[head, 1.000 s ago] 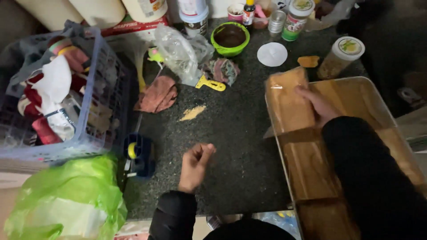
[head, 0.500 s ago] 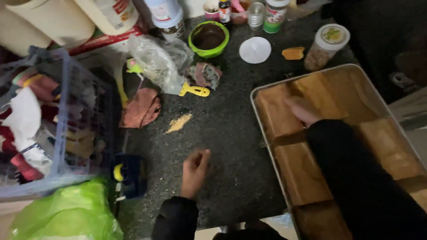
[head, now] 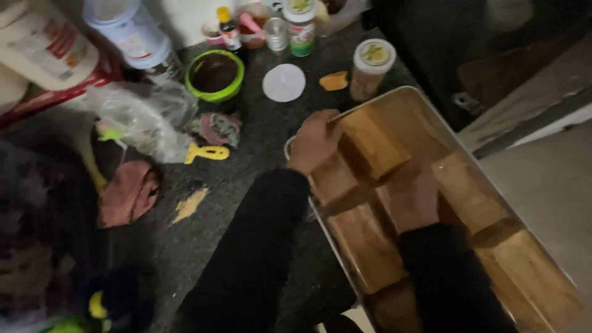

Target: Packaging individual loaves of bread into plastic bags and sealing them with tape.

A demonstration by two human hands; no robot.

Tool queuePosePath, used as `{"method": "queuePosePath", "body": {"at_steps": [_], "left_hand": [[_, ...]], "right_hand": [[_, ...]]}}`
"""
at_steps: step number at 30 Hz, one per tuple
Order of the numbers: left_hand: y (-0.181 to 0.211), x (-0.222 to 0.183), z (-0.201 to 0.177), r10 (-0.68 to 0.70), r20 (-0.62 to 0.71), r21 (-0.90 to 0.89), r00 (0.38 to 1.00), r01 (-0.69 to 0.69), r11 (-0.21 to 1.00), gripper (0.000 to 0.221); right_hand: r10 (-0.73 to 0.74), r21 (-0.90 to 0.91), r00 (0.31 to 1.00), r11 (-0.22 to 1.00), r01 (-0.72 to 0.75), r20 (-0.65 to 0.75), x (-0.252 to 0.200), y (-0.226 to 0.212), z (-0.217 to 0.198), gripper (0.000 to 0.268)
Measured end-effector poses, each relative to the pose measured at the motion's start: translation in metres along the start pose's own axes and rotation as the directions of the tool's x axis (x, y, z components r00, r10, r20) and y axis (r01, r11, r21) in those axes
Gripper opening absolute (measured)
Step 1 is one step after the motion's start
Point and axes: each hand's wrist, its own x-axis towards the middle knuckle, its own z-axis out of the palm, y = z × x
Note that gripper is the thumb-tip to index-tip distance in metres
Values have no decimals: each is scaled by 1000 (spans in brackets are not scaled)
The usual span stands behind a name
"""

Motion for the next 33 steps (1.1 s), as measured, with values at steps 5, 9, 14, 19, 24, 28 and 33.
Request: {"method": "queuePosePath", "body": {"at_steps": [5, 9, 14, 19, 24, 28, 33], "left_hand": [[-18, 54, 50, -216, 411, 298, 885, 94, 950, 76], [-41, 59, 83, -292, 403, 428, 868, 103, 898, 77], [-17, 59, 72, -254, 331, 273, 909, 165, 948, 57], [85, 15, -42, 142, -2, 170, 990, -139, 976, 53], [94, -84, -137, 401, -315, 26, 860, -414, 910, 53], [107, -190, -173, -364, -286, -252, 886, 297, 921, 59], [71, -278, -210, -880, -178, -200, 440, 859, 470, 93]], "right_hand": [[48, 155, 997, 987, -38, -58, 13, -39, 23, 58], [64, 228, 995, 973, -45, -79, 19, -63, 21, 57], [116, 381, 991, 921, -81, -69, 12, -80, 11, 57], [145, 487, 989, 864, -130, 7, -21, -79, -10, 56], [149, 578, 982, 793, -190, 118, -42, -109, 39, 56], [367, 515, 916, 759, -397, 166, -96, -236, 118, 58], [446, -249, 810, 893, -375, 382, -97, -163, 188, 84]]}}
